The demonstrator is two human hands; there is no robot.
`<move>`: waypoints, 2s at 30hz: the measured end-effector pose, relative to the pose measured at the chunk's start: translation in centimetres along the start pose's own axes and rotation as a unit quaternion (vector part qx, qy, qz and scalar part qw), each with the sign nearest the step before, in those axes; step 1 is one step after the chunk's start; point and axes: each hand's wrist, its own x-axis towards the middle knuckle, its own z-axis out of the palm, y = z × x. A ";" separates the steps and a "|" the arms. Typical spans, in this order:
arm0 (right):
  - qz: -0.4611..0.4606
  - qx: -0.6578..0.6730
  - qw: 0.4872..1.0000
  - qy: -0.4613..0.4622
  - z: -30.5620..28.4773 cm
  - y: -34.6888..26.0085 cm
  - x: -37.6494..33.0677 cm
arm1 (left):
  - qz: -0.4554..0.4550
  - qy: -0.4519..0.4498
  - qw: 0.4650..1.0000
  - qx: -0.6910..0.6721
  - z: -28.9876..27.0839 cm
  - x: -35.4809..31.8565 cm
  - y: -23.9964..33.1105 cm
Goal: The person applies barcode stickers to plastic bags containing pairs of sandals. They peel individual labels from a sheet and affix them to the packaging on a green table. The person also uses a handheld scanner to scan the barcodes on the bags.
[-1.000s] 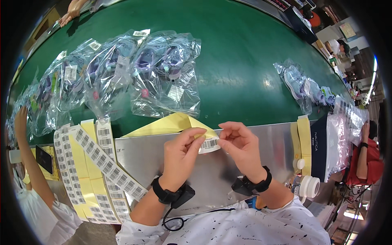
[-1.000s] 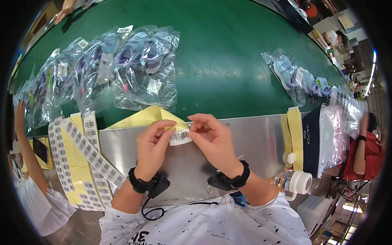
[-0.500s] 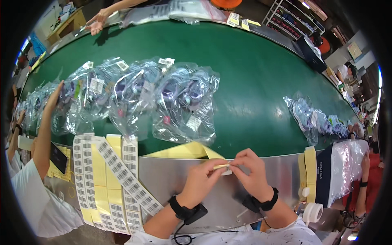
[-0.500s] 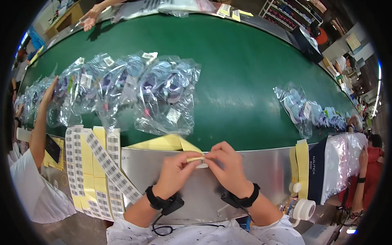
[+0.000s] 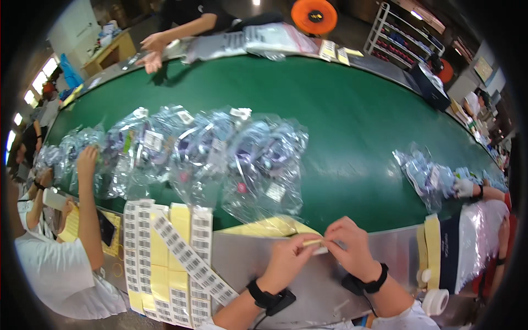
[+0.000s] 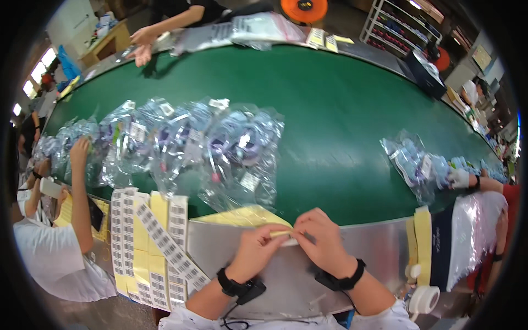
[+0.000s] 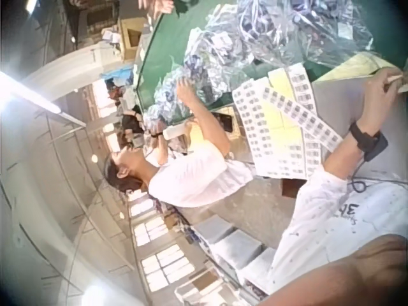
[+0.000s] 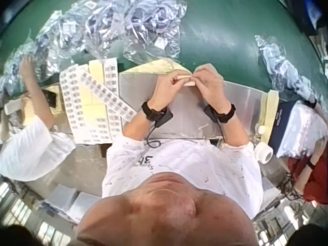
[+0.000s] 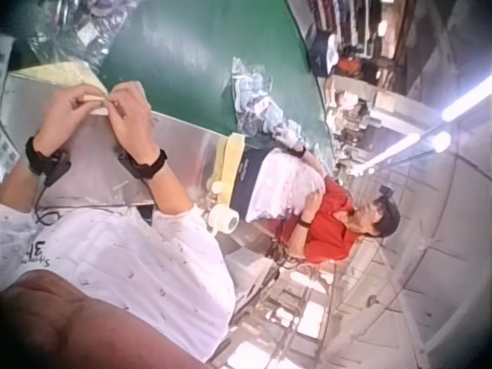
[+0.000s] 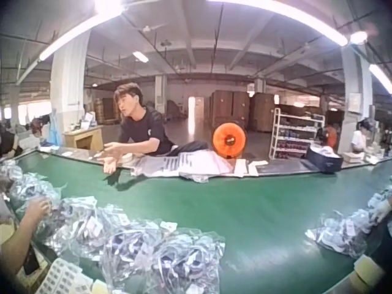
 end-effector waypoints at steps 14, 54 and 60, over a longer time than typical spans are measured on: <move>0.037 0.099 0.994 -0.001 -0.3 -0.1 0.5 | 0.062 0.005 0.997 -0.038 0.1 -0.1 1.7; 0.321 0.309 0.894 0.051 5.1 6.8 26.7 | 0.011 0.015 0.982 -0.189 1.0 1.3 0.2; 0.233 0.376 0.884 0.153 5.7 10.3 23.1 | 0.020 0.022 0.979 -0.200 1.3 1.4 -0.2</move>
